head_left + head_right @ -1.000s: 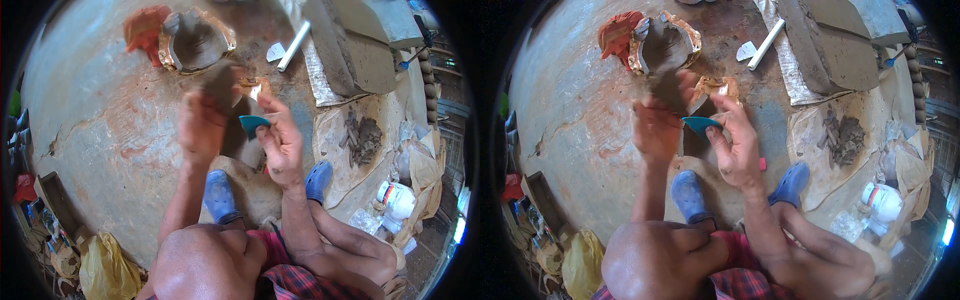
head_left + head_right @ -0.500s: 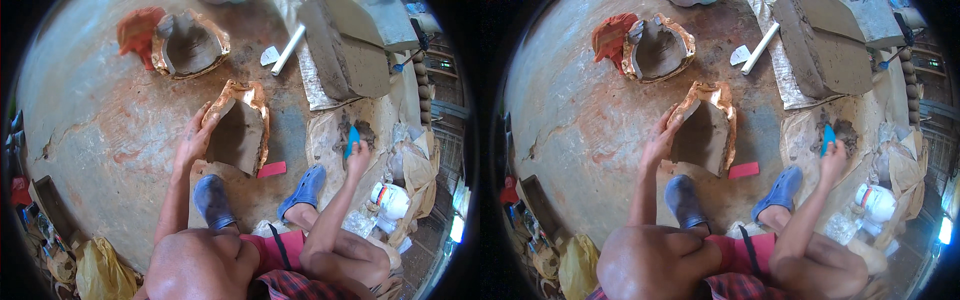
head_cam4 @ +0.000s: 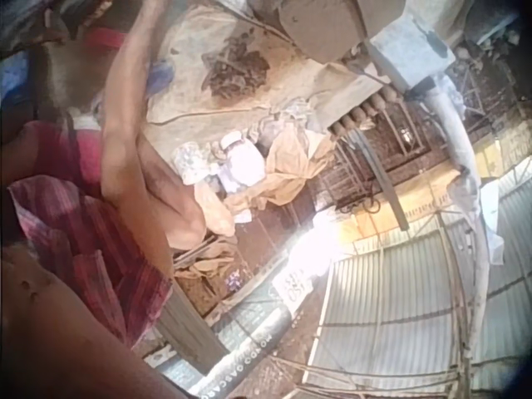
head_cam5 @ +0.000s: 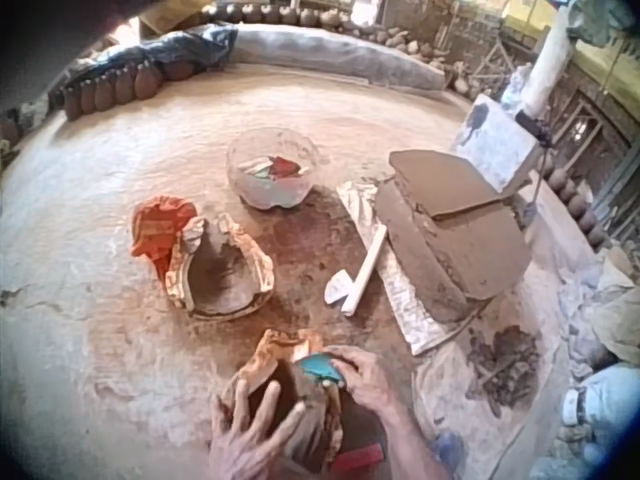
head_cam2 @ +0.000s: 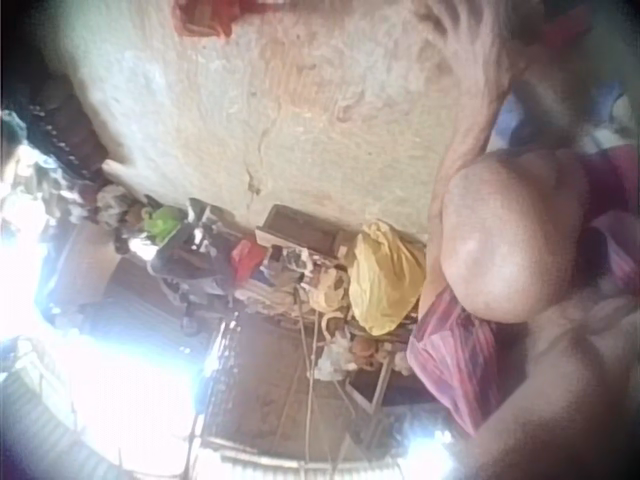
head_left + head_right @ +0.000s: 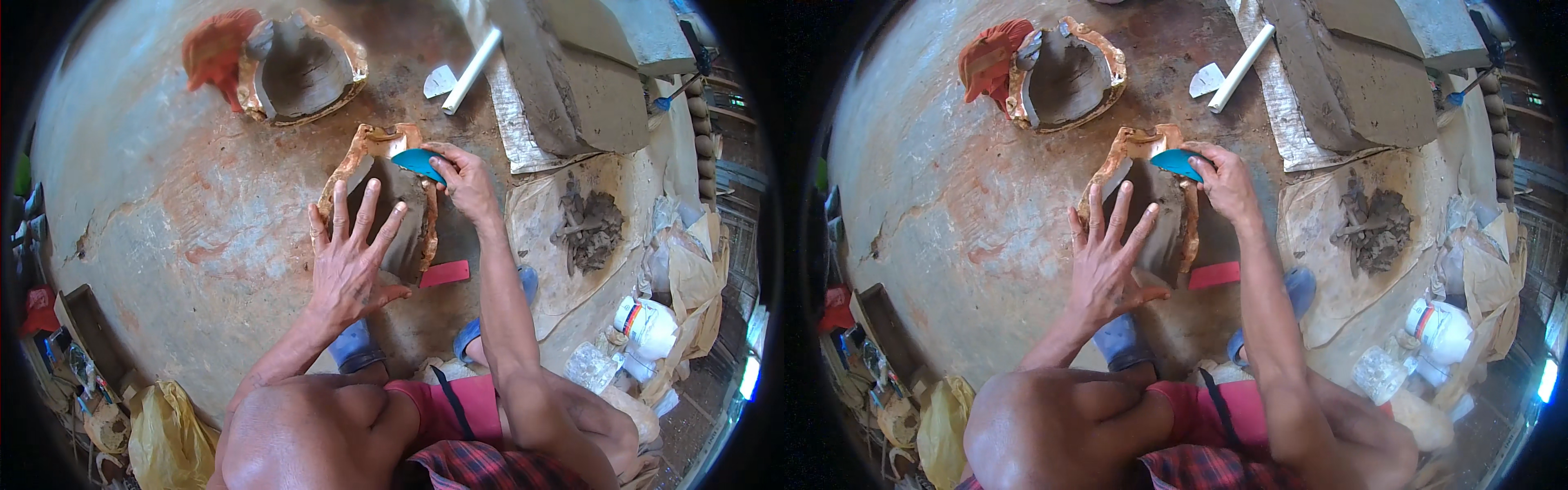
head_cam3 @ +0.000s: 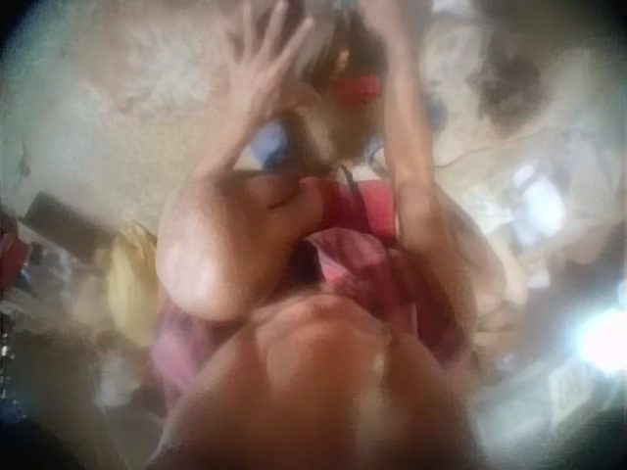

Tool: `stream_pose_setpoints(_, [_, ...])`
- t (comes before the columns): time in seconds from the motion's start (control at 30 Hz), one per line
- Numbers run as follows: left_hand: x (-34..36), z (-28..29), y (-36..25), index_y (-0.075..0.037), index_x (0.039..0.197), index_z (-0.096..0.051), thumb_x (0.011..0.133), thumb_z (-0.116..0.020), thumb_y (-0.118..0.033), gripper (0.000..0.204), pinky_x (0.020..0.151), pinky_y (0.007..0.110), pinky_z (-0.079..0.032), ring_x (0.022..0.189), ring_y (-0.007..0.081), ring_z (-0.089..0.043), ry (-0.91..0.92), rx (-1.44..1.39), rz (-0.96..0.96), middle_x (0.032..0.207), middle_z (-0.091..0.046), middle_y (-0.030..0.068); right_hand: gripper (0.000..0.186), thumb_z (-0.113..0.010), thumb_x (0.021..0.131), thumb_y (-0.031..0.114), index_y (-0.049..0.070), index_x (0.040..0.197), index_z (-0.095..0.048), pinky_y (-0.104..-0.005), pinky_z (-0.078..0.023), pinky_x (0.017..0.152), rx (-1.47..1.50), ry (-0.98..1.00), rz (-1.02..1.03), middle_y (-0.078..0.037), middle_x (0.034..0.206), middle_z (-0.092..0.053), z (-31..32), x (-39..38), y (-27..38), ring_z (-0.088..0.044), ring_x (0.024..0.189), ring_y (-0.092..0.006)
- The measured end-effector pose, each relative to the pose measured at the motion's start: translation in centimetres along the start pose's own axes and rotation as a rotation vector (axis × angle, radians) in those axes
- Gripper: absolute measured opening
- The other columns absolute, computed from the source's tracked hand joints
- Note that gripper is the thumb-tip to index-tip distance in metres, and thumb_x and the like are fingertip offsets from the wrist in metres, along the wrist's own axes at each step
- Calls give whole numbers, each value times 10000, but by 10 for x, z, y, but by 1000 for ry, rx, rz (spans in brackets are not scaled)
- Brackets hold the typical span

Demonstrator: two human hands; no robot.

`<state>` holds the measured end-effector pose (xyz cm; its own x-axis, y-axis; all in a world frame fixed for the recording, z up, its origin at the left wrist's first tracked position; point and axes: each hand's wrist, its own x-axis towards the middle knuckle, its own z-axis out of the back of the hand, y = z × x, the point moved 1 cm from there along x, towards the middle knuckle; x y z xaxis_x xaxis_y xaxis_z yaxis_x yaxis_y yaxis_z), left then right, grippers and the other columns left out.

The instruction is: The person joins two halves of a clay mold by rolling small pieces of clay into strips and pressing them into the interior seams using their fingers and a small blue plastic tool.

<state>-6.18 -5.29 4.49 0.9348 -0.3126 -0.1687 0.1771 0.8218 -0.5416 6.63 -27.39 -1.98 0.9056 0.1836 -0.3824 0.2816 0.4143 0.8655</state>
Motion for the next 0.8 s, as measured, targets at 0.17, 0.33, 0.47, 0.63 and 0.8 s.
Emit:
stream_pose_setpoints(0.17, [1,-9,-1,-282,1650,-357,511,-951,-605,1324,1208,790,-40,1604,512,-48,-9,65,34,1760,-165,134,285,-651,1032,131,73,1295,-747,-245,-505,588,-22,63,-28,-6,948,-742,1,6,2,-593,677,-66])
stream_pose_setpoints(0.33, [0,-14,-1,-267,1634,-392,516,-948,-603,1293,1212,779,-27,1607,502,-57,-12,91,15,1759,-184,128,270,-663,1034,133,58,1279,-748,-216,-462,568,-8,162,-45,21,863,-722,13,13,-8,-556,638,-37])
stream_pose_setpoints(0.47, [-3,-15,-1,-267,1637,-386,536,-944,-589,1276,1193,811,-39,1605,502,-71,-20,86,16,1755,-205,108,250,-664,1036,115,61,1262,-755,-195,-416,556,3,226,-65,34,872,-724,17,7,-10,-539,652,-18])
stream_pose_setpoints(0.63, [-5,-19,1,-257,1624,-413,544,-943,-576,1245,1193,812,-38,1605,497,-87,-45,76,-1,1751,-226,97,271,-675,1001,126,47,1244,-763,-234,-433,564,-49,250,-80,30,861,-702,21,-9,-9,-520,619,-54])
stream_pose_setpoints(0.8, [-5,-22,2,-238,1606,-448,551,-942,-571,1211,1196,809,-33,1607,489,-98,-64,59,-8,1747,-242,92,258,-674,994,74,33,1233,-762,-250,-466,596,-23,168,-61,-4,939,-714,14,-44,-16,-575,725,-72])
